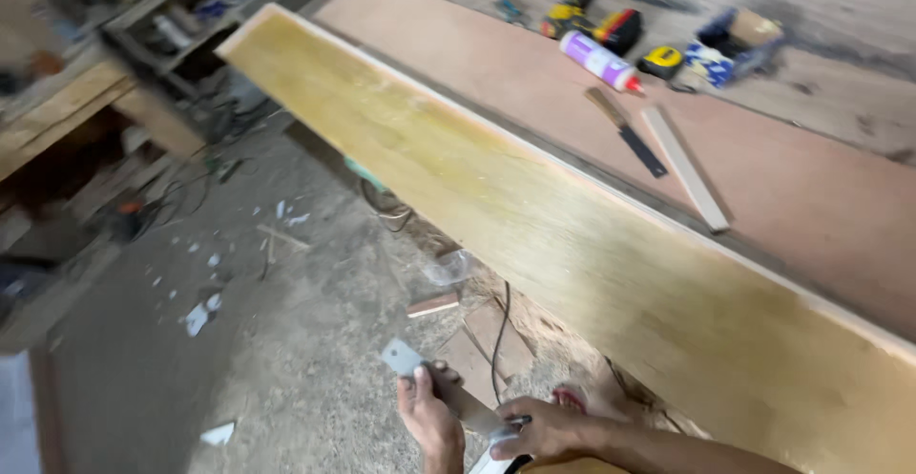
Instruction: The person uses a try square and a pencil to mark lines on a long wooden board. The person aligns the square against the edge of the wood and draws several reference lines along its length.
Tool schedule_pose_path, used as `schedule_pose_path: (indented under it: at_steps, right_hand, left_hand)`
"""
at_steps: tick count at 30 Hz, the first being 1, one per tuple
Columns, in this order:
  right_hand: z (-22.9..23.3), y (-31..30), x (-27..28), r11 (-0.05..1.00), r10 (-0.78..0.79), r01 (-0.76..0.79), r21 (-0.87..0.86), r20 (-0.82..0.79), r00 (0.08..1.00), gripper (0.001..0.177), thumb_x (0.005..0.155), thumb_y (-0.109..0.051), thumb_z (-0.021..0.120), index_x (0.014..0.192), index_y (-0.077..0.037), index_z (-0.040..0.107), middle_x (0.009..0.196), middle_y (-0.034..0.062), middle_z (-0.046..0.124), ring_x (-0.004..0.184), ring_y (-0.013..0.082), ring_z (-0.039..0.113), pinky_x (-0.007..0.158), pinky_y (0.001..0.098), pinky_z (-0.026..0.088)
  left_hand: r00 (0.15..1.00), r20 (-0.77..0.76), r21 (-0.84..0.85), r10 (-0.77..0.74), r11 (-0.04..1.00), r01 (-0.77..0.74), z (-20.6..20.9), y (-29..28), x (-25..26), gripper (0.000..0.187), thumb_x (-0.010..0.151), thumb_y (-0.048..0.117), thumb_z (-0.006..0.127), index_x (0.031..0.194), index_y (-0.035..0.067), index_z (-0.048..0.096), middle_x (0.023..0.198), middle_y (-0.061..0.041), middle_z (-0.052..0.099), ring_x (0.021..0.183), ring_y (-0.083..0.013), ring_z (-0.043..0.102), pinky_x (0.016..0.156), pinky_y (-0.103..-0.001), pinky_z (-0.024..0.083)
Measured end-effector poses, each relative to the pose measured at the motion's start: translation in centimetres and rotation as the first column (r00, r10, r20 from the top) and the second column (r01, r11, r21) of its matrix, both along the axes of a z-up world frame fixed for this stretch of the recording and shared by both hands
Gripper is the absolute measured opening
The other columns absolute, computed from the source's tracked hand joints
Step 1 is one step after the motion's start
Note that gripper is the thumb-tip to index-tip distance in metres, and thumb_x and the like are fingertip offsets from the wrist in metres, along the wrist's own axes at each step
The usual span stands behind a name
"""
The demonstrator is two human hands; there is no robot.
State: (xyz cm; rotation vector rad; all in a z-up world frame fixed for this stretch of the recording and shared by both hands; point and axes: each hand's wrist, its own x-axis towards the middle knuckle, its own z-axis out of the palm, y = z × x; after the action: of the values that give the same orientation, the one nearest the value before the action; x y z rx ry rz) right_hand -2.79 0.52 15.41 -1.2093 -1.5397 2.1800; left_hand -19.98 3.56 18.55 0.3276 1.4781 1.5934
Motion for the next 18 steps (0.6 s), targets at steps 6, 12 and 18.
schedule_pose_path:
  at_steps: [6,12,18]
  right_hand:
    - [-3.1,-0.3,-0.8,0.826,-0.563,0.563,0.014,0.029,0.826,0.023,0.085,-0.034,0.087,0.088,-0.017,0.072,0.084,-0.0111,0.065,0.083,0.0034,0.060,0.072,0.0196,0.045]
    - [-3.3,-6.1,-3.5,0.064,-0.990,0.981,-0.181,0.112,0.085,0.016,0.088,-0.018,0.084,0.099,-0.008,0.078,0.083,0.0054,0.075,0.056,0.0126,0.070,0.048,0.0230,0.062]
    - [-1.1,-13.7,-3.0,-0.488,-0.831,0.863,-0.129,0.370,-0.415,0.080,0.084,-0.040,0.075,0.157,-0.022,0.047,0.163,-0.0032,0.047,0.144,0.0199,0.053,0.105,0.0336,0.051]
  left_hand:
    - [0.971,0.058,-0.047,-0.232,0.971,0.234,-4.9,8.6,1.2,0.018,0.109,0.010,0.045,0.122,-0.001,0.053,0.099,-0.025,0.066,0.077,-0.0338,0.066,0.073,-0.048,0.059]
    - [0.453,0.087,-0.214,-0.887,0.427,0.878,-1.6,10.1,8.9,0.028,0.105,0.006,0.045,0.129,-0.004,0.054,0.119,-0.031,0.070,0.104,-0.0407,0.072,0.092,-0.051,0.059]
    - [-0.371,-0.304,-0.311,-0.878,-0.276,0.909,-7.7,5.2,14.3,0.078,0.088,0.044,0.065,0.155,0.017,0.036,0.144,-0.013,0.062,0.125,-0.0269,0.065,0.098,-0.044,0.057]
